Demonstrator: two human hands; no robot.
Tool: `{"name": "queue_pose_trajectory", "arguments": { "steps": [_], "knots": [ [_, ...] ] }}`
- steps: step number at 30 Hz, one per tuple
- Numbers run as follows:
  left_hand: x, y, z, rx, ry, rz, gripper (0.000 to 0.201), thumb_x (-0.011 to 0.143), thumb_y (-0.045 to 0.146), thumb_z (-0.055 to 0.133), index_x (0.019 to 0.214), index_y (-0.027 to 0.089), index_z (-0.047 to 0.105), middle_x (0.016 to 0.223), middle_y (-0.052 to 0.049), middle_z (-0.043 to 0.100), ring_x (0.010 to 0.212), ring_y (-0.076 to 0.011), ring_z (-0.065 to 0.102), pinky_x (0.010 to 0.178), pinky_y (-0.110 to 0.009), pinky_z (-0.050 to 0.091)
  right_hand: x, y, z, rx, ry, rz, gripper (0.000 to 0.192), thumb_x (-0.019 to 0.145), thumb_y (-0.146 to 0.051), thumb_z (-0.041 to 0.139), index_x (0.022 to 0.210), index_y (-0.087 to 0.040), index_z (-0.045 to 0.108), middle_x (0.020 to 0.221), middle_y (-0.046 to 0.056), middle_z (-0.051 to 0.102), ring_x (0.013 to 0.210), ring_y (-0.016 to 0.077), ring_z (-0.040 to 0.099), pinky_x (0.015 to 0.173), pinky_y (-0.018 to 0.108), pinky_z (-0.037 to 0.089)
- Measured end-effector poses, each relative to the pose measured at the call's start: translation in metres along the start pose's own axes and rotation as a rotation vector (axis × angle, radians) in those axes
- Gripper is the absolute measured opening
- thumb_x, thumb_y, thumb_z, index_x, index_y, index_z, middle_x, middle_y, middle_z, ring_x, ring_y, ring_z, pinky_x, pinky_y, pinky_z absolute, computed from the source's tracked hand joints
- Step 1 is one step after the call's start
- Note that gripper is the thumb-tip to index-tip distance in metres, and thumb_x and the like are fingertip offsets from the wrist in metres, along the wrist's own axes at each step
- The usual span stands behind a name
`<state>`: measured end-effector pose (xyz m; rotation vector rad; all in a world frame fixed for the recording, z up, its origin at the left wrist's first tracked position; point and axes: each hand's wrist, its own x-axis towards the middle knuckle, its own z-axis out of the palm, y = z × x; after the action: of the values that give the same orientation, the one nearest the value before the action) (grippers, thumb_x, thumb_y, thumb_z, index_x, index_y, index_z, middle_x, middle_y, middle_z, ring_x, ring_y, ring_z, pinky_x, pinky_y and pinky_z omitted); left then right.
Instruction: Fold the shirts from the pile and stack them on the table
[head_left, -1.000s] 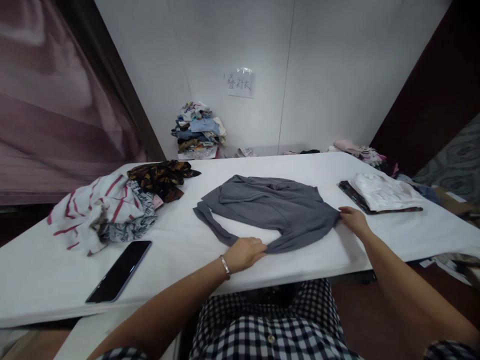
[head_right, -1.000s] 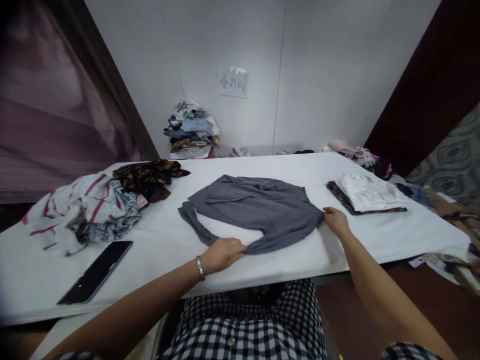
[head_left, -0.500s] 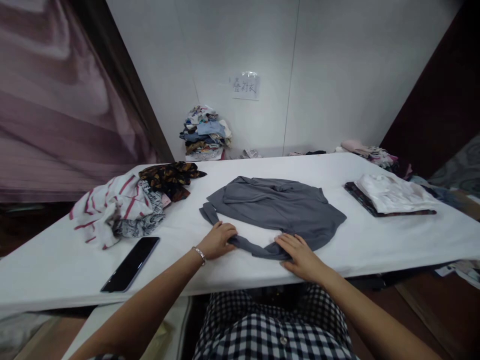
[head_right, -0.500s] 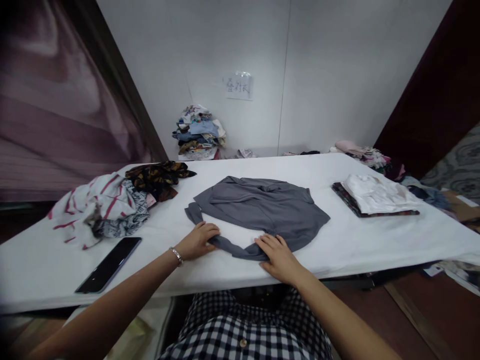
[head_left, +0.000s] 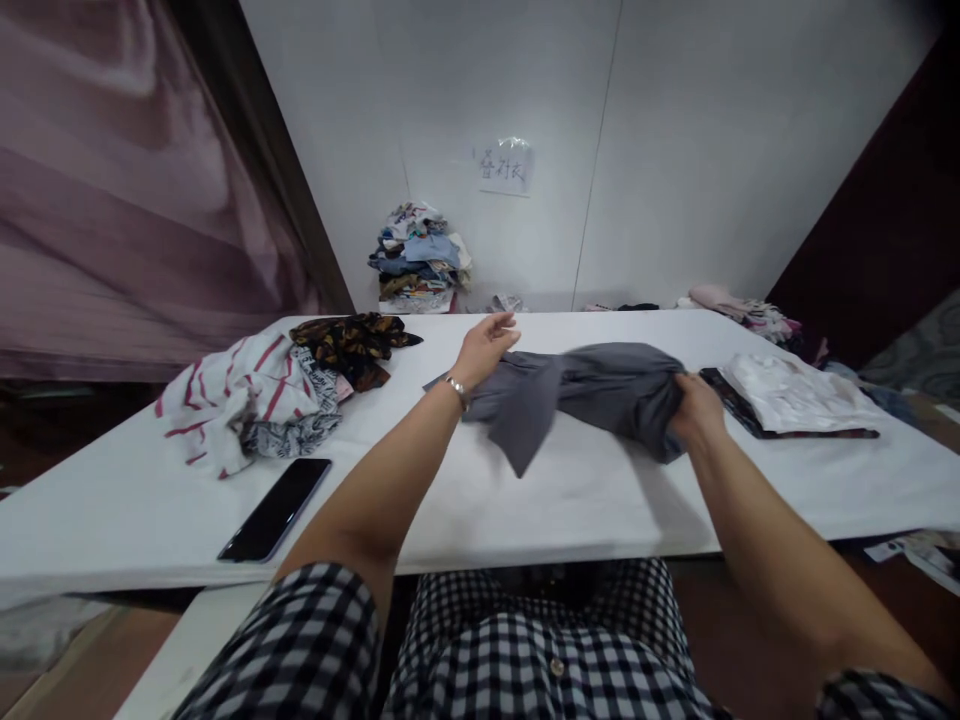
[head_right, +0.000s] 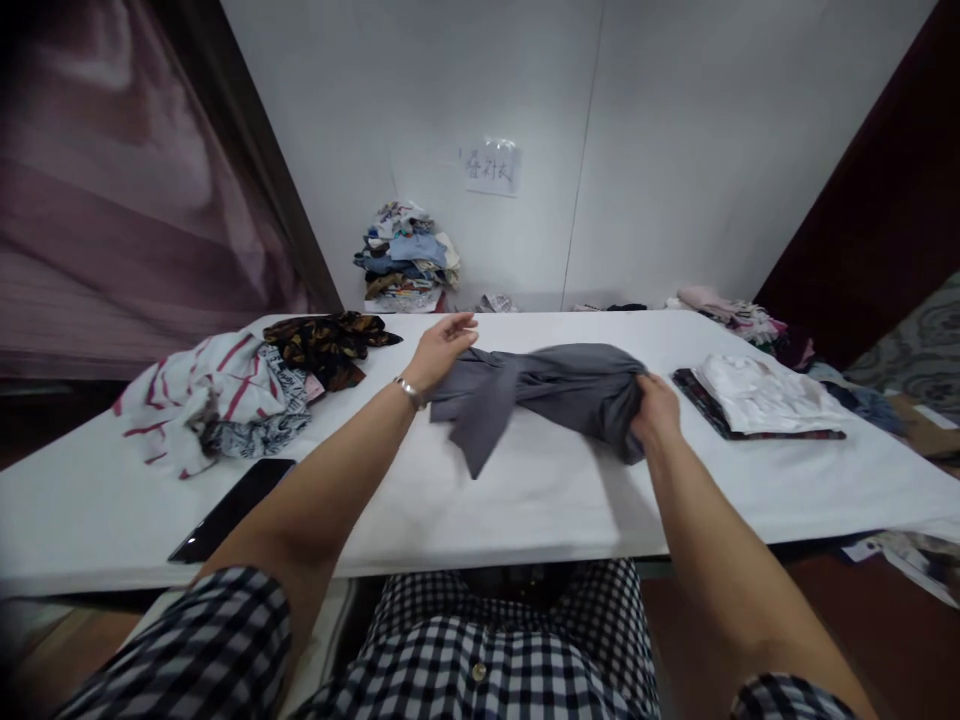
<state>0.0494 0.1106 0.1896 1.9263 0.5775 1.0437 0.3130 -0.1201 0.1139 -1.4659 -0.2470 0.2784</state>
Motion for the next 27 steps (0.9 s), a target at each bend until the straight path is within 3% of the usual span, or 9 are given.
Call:
{"name": "queue_pose_trajectory", "arguments": {
  "steps": [2,4,7,10,13,17,20,23,27],
  "knots": [
    [0.011,-0.019,-0.011,0.278,0.03,-0.133,0.037,0.079,0.031,0.059,0.114,0.018,0.063,0.112,-0.007,0.068,0.098,-0.016,0.061,0.09,-0.028,0.045,0.017,0.004,-0.025,-0.131,0.101,0.094,0.054,0.07,-0.033,0.061,0.122,-0.016,0.056,0.109,0.012,0.066,0.095,0.025,0.064,0.077,0.038,0.053],
    [0.003,-0.046,-0.03,0.449,0.041,-0.262,0.028,0.078,0.031,0.059,0.099,0.017,0.069,0.101,-0.009,0.07,0.094,-0.02,0.062,0.087,-0.03,0.045,0.022,0.021,-0.056,-0.33,0.113,0.109,0.058,0.064,-0.031,0.069,0.119,-0.015,0.059,0.112,0.015,0.065,0.1,0.0283,0.063,0.08,0.039,0.052],
    [-0.032,-0.085,-0.051,0.567,0.0,-0.388,0.023,0.076,0.037,0.06,0.079,0.017,0.07,0.086,-0.01,0.071,0.087,-0.0255,0.064,0.079,-0.034,0.046,0.017,0.056,-0.1,-0.597,0.016,-0.003,0.049,0.066,-0.037,0.067,0.111,-0.016,0.065,0.116,0.016,0.065,0.107,0.0292,0.061,0.088,0.038,0.05],
    [-0.069,-0.102,-0.045,0.634,-0.082,-0.469,0.035,0.078,0.051,0.058,0.071,0.019,0.068,0.077,-0.009,0.07,0.081,-0.0253,0.064,0.073,-0.032,0.045,0.011,0.079,-0.125,-0.807,-0.062,-0.07,0.055,0.07,-0.047,0.062,0.115,-0.014,0.065,0.112,0.018,0.067,0.105,0.0329,0.063,0.089,0.042,0.049],
    [-0.097,-0.098,-0.018,0.733,-0.155,-0.411,0.044,0.075,0.062,0.058,0.077,0.019,0.068,0.088,-0.011,0.069,0.091,-0.026,0.062,0.076,-0.031,0.045,0.009,0.082,-0.126,-0.94,-0.136,-0.096,0.062,0.07,-0.051,0.06,0.119,-0.013,0.064,0.11,0.018,0.068,0.105,0.0345,0.062,0.089,0.043,0.048],
    [-0.122,-0.083,0.019,0.948,-0.273,-0.136,0.058,0.073,0.061,0.062,0.111,0.017,0.062,0.109,-0.013,0.062,0.102,-0.0279,0.057,0.083,-0.036,0.045,0.006,0.079,-0.105,-0.884,-0.231,-0.157,0.066,0.069,-0.05,0.059,0.126,-0.017,0.059,0.119,0.013,0.065,0.108,0.0311,0.061,0.092,0.04,0.046],
    [-0.127,-0.078,0.034,0.974,-0.414,0.004,0.041,0.08,0.047,0.062,0.111,0.02,0.063,0.107,-0.009,0.061,0.1,-0.0249,0.057,0.083,-0.036,0.045,0.005,0.078,-0.086,-0.883,-0.23,-0.274,0.044,0.066,-0.036,0.059,0.105,-0.018,0.07,0.118,0.013,0.066,0.108,0.0332,0.059,0.093,0.043,0.044],
    [-0.118,-0.074,0.032,0.986,-0.476,0.06,0.016,0.086,0.026,0.054,0.091,0.019,0.067,0.098,-0.008,0.063,0.095,-0.0211,0.058,0.082,-0.033,0.045,0.008,0.075,-0.074,-0.826,-0.216,-0.309,0.022,0.062,-0.026,0.056,0.077,-0.019,0.071,0.101,0.014,0.07,0.099,0.032,0.061,0.088,0.04,0.045],
    [-0.104,-0.062,-0.012,1.009,-0.341,0.078,0.019,0.088,0.019,0.046,0.088,0.016,0.065,0.099,-0.011,0.063,0.095,-0.0235,0.057,0.083,-0.037,0.045,0.011,0.063,-0.083,-0.67,-0.124,-0.268,0.026,0.069,-0.037,0.052,0.08,-0.02,0.069,0.079,0.009,0.07,0.079,0.0256,0.063,0.072,0.036,0.049]
  ]
}}
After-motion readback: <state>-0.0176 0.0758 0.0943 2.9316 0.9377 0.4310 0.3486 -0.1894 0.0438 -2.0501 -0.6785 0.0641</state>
